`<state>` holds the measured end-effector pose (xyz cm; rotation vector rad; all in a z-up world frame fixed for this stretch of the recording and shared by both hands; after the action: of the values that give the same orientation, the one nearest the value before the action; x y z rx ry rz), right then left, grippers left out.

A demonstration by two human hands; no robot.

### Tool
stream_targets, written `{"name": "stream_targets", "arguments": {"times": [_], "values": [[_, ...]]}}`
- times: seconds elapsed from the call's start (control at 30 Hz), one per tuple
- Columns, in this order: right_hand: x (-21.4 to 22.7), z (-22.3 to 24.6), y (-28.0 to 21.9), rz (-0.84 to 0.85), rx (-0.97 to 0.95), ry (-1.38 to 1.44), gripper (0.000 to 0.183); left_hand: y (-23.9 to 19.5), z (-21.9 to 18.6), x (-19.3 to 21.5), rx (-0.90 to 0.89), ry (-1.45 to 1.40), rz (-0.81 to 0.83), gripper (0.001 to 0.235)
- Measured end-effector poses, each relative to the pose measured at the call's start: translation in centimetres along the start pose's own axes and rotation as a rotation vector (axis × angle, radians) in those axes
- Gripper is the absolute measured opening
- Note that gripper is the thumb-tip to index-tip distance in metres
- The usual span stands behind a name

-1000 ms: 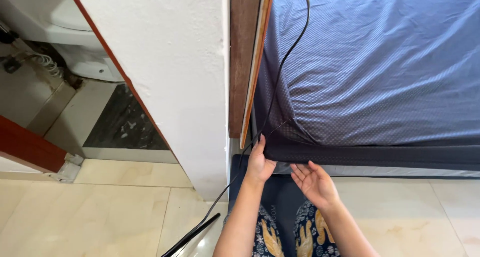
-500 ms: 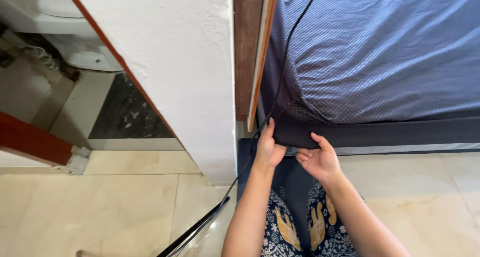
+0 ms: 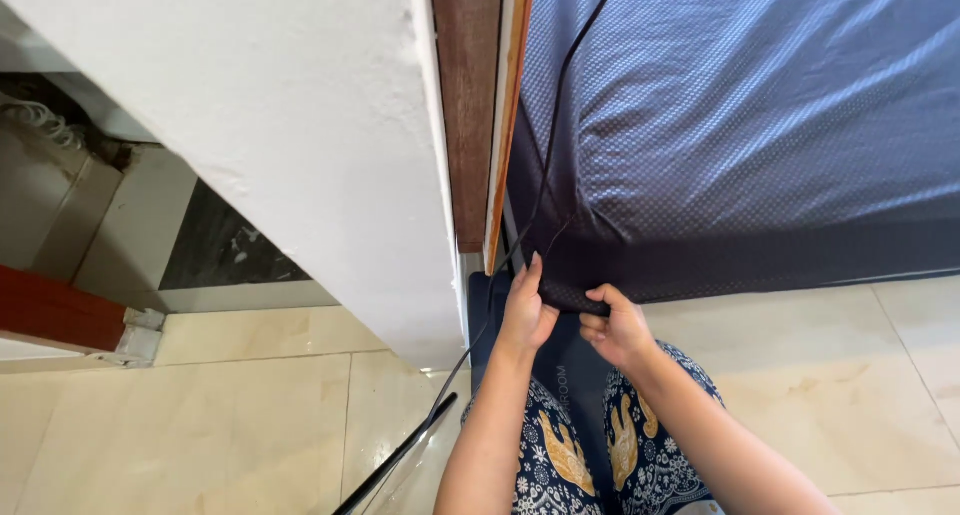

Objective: Placing and tucking a black fitted sheet onto a mattress on the floor.

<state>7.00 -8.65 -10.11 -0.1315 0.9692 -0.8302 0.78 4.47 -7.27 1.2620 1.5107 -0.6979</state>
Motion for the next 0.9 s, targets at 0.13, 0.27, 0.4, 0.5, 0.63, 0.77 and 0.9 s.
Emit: {"name": "stream_targets", "arguments": {"times": [0.13,0.27,0.4,0.5,0.63,0.77,0.9], "values": [[1.1,0.1,2.0,-0.009,-0.015,-0.031,0.021,0.5,0.4,2.6,-0.007,0.107,-0.005,0.042],[2.1,0.5,4.2,-0.056,-0.063,-0.072,0.027,2.5,1.0,7.2,-0.03,0.283,-0.042,0.04],[3.1,0.3,4.8,-0.088,-0.054,-0.081,0.033,2.9,0.9,7.2,0.006,0.325,-0.124,0.039],[4.2,-0.2,5.8,-0.134,-0.093,-0.142,0.028,3.6,1.1,8.5,0.022,0.344,-0.164,0.038],[5.2,-0.5,7.9,-0.074,-0.092,-0.155,0.033,4.1,2.9,13.9,0.038,0.395,-0.246,0.036],[6.2,-0.6,9.0,-0.093,-0.09,-0.221,0.027,3.8,3.3,15.4,0.046,0.462,-0.282,0.034],[6.7,-0.9,8.9,-0.108,-0.077,-0.271,0.023,3.4,2.6,14.0,0.063,0.474,-0.266,0.035]]}}
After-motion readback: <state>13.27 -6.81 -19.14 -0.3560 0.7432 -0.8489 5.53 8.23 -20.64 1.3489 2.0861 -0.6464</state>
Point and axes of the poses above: each hand's wrist, its own y-axis towards the middle knuckle, its own x-axis out of the back of the hand, z = x × y, the point moved 5 cm from there along y, towards the middle knuckle, and after that the axes turned 10 degrees about z, right-handed, at the moved point
